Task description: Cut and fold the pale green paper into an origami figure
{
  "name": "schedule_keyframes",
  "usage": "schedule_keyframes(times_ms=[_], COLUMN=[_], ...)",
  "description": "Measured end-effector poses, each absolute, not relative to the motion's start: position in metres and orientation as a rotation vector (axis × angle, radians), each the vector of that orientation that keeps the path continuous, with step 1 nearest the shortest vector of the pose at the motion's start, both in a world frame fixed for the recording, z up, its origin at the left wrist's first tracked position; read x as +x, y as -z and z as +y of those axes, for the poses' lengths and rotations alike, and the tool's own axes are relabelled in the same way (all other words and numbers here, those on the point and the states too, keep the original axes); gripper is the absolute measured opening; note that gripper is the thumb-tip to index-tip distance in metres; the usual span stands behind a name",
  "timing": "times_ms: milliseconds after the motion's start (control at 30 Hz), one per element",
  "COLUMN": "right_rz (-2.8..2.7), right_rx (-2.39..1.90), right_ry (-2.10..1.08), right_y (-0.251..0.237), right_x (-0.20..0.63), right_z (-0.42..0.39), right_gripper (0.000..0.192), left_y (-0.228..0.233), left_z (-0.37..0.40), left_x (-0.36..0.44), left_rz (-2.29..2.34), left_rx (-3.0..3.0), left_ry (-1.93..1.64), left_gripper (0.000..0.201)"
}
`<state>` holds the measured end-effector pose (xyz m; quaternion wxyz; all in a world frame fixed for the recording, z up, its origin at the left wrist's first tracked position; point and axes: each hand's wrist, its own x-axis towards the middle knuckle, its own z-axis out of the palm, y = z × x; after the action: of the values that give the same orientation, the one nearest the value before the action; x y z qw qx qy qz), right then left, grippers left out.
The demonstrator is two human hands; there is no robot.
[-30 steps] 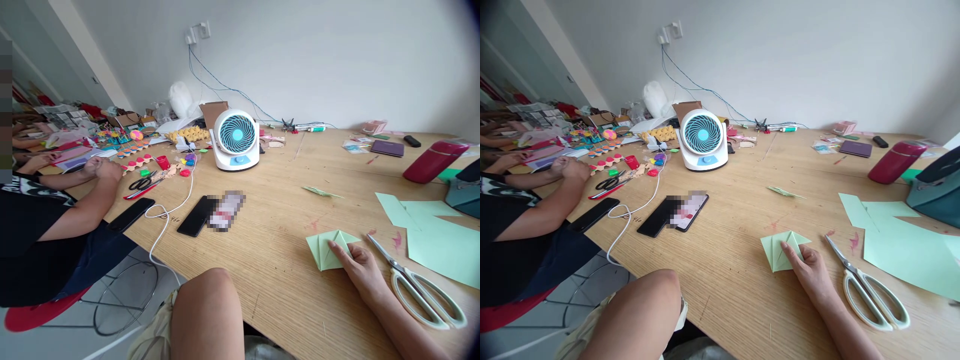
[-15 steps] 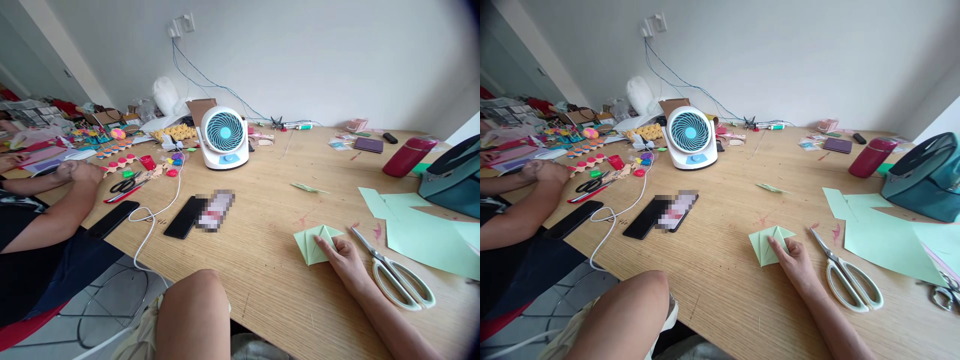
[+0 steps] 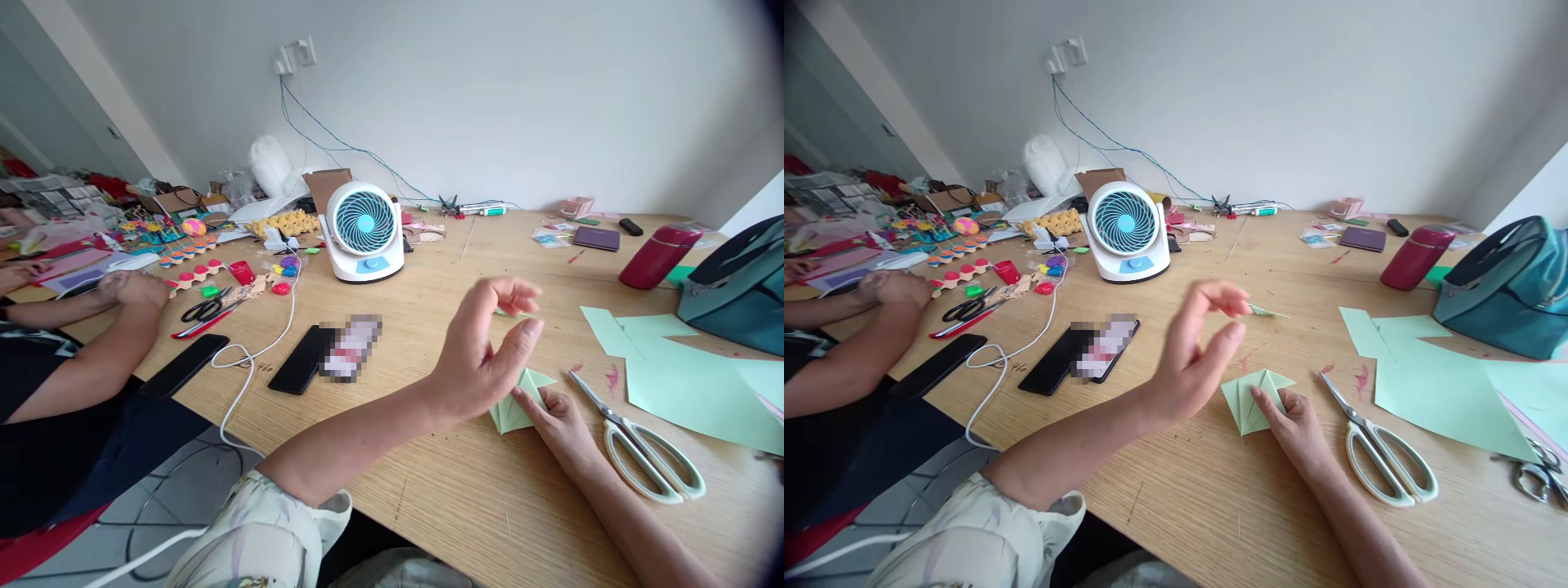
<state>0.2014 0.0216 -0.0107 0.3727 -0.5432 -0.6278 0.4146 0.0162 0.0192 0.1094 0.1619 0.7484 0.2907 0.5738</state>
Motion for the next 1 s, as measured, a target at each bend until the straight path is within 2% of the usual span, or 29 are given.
schedule_keyframes(times_ms=[133, 300, 500, 767, 1000], right_rz=[-1.63, -1.764, -1.849, -1.923, -1.883], right_rx=[-1.364, -1.309, -1.322, -1.314, -1.268], right_ry=[-1.085, -1.072, -1.013, -0.982, -1.035], right_y=[0.006, 0.005, 0.008, 0.001, -0.005], right_x=[0.198, 0.193, 0.191, 0.188, 0.189], right_z=[0.018, 0.013, 0.012, 0.009, 0.01], right_gripper=[0.055, 0.058, 0.058, 0.059, 0.056], left_y=[-0.057, -0.01, -0.013, -0.009, -0.008], left_z=[0.047, 0.056, 0.042, 0.04, 0.039], left_x=[0.014, 0.011, 0.012, 0.016, 0.017], left_rz=[1.212, 1.059, 0.949, 0.905, 0.915], left_rx=[1.993, 1.942, 1.938, 1.928, 1.925], left_ry=[-1.346, -0.985, -0.998, -1.031, -1.11], left_gripper=[0.025, 0.024, 0.033, 0.026, 0.028])
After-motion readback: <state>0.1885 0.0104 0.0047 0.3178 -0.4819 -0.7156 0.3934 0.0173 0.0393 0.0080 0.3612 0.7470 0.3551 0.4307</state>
